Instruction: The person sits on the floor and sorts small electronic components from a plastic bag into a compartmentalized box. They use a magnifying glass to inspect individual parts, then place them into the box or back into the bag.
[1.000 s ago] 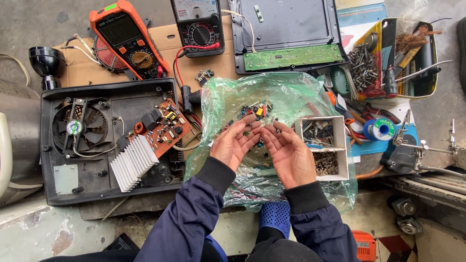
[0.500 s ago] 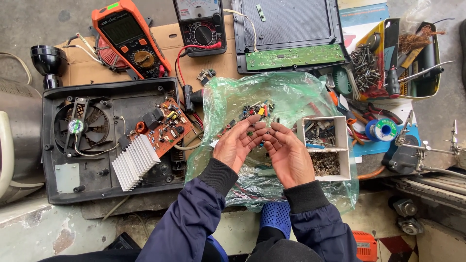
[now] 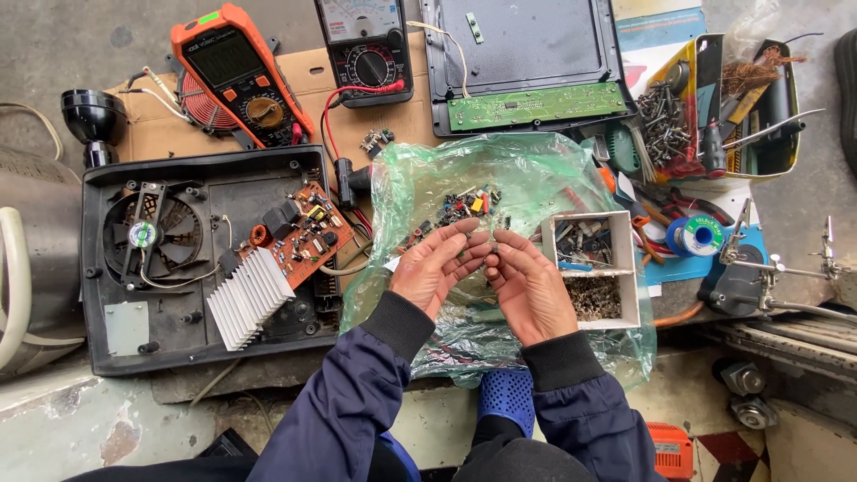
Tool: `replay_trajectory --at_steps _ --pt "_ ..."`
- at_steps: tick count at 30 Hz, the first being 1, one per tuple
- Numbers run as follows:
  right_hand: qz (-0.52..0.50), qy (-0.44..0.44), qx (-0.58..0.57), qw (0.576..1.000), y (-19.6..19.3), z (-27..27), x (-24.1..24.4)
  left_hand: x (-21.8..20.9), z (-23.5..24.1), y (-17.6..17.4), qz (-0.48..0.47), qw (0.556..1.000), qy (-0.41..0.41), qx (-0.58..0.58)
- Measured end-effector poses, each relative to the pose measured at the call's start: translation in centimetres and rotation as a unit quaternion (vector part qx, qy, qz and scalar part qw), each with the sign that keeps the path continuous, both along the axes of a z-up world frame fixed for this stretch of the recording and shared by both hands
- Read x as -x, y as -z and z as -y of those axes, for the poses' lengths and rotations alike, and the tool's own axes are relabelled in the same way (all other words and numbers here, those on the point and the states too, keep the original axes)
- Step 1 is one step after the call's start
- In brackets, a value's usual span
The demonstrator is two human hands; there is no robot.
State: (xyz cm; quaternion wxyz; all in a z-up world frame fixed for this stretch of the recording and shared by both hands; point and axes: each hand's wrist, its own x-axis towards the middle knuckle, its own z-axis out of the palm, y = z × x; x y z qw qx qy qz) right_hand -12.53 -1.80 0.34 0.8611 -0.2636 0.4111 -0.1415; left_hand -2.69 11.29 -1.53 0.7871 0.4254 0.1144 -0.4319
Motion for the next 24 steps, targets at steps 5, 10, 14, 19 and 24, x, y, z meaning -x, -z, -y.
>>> replay_trajectory --at_steps 5,10,14,19,24 --pt "0.02 -0.007 -0.062 0.998 -0.3 0.4 0.1 0.3 0.1 0.1 0.063 0.997 0.029 -0.04" --pt "0.017 -0.024 -0.078 0.996 0.8 0.4 0.4 0.5 0.2 -1.4 0.086 0.992 0.044 -0.083" --pt "0.012 -0.025 -0.098 0.995 1.0 0.2 0.5 0.7 0.5 -1.1 0.119 0.983 0.067 -0.122" --pt "0.004 -0.029 -0.101 0.994 1.2 -0.1 0.6 0.7 0.6 -1.0 0.17 0.961 0.099 -0.196" --pt "-0.003 -0.034 -0.104 0.994 -0.9 0.0 1.0 0.4 1.2 -1.3 0.194 0.952 0.083 -0.222"
